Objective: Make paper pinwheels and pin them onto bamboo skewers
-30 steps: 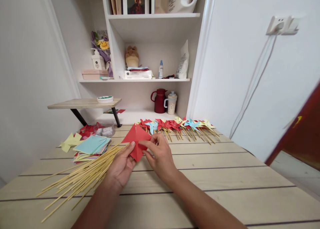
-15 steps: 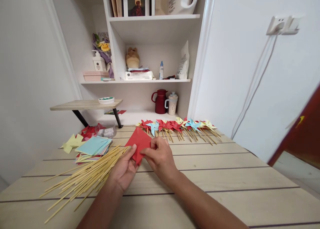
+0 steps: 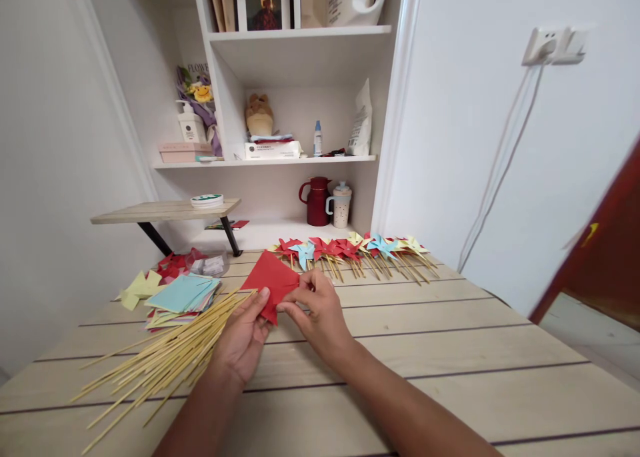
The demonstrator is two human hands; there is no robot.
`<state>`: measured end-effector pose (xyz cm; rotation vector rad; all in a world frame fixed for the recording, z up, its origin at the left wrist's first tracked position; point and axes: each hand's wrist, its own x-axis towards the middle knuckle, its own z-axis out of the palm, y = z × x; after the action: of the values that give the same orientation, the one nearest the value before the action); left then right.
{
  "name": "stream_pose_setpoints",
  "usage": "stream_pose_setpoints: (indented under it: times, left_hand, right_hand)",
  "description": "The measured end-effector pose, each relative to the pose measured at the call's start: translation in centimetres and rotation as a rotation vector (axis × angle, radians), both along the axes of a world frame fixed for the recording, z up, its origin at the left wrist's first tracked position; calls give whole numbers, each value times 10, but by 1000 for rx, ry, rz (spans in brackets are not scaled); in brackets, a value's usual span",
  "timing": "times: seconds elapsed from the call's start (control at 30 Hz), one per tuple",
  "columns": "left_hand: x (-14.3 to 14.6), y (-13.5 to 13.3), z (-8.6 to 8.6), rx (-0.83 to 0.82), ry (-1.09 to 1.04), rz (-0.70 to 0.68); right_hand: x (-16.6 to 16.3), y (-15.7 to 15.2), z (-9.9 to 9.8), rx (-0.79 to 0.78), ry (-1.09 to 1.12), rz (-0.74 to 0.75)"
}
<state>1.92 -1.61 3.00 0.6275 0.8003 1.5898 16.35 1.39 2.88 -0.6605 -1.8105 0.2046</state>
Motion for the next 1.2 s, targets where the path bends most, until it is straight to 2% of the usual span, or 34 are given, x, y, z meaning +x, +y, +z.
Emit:
stream_pose_setpoints:
  times: [0.3, 0.63, 0.8, 1.2]
  left_hand:
    - [2, 0, 0, 12, 79, 32]
    - [3, -1, 0, 7, 175, 48]
    - [5, -3, 3, 2, 158, 63]
    - [10, -3, 6, 46, 279, 244]
  right_hand:
    - [1, 1, 7, -156, 49, -15]
    - [2, 3, 6, -161, 69, -19]
    - [1, 3, 6, -165, 71, -6]
    - [1, 0, 6, -191, 69, 17]
